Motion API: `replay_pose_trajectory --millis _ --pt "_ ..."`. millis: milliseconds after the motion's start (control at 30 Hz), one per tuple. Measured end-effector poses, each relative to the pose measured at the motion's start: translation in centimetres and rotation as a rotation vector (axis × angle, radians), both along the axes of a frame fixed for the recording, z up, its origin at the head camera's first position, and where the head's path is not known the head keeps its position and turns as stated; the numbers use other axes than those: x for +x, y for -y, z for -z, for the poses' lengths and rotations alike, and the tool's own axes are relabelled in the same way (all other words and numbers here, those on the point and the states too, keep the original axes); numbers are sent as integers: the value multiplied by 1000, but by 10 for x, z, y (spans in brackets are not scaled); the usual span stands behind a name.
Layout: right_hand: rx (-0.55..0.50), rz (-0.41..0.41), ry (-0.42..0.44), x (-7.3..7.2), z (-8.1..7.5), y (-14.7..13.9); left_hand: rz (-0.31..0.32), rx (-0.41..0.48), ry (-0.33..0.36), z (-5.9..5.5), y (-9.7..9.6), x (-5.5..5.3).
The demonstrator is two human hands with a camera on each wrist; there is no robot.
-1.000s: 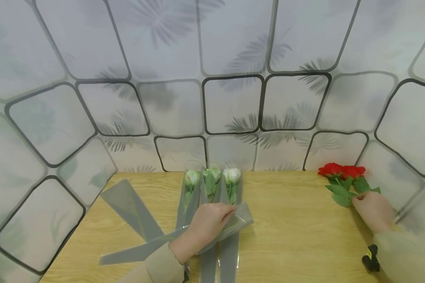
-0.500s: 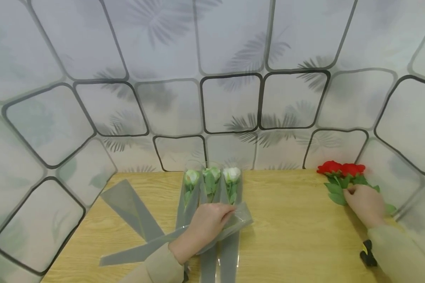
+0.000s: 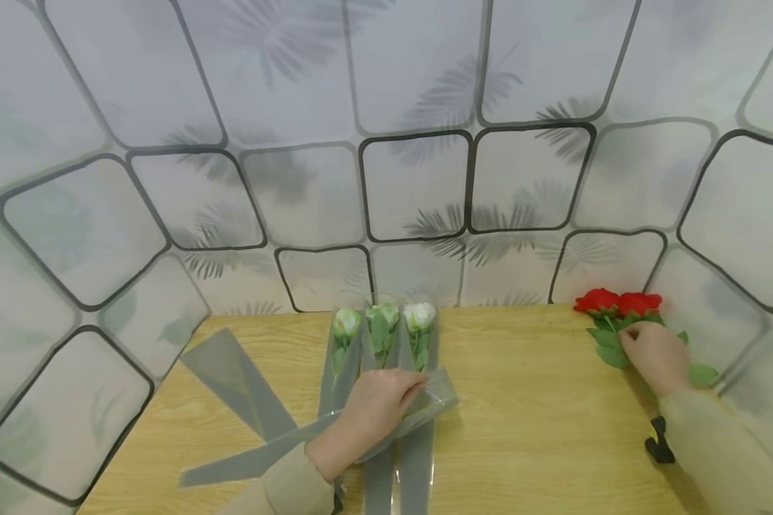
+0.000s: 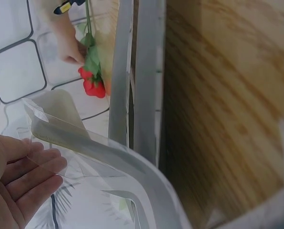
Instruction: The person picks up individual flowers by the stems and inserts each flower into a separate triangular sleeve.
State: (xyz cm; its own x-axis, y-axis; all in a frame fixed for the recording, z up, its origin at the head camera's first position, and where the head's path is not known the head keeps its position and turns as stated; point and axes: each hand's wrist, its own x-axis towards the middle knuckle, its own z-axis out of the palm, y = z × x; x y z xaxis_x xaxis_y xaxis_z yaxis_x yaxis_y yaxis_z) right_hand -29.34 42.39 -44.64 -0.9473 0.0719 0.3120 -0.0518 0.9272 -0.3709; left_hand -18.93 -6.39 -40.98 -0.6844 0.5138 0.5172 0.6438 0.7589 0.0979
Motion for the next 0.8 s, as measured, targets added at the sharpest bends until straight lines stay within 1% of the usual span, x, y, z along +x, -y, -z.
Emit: replay_pose_trajectory --millis 133,233,300,433,633,800 --pt "7 12 77 -3 -4 -2 1 4 -7 0 0 0" --pt "27 11 116 -5 -5 -2 1 5 -10 0 -1 0" --pt "37 17 123 -7 -6 -2 2 6 -10 0 -1 0" --pt "41 28 110 -13 -5 -1 6 3 -10 0 -2 0" --pt "18 72 117 -22 -5 4 10 -18 -22 2 -3 -1" --pt "29 112 117 -28 -4 11 12 -23 -26 3 -4 -1"
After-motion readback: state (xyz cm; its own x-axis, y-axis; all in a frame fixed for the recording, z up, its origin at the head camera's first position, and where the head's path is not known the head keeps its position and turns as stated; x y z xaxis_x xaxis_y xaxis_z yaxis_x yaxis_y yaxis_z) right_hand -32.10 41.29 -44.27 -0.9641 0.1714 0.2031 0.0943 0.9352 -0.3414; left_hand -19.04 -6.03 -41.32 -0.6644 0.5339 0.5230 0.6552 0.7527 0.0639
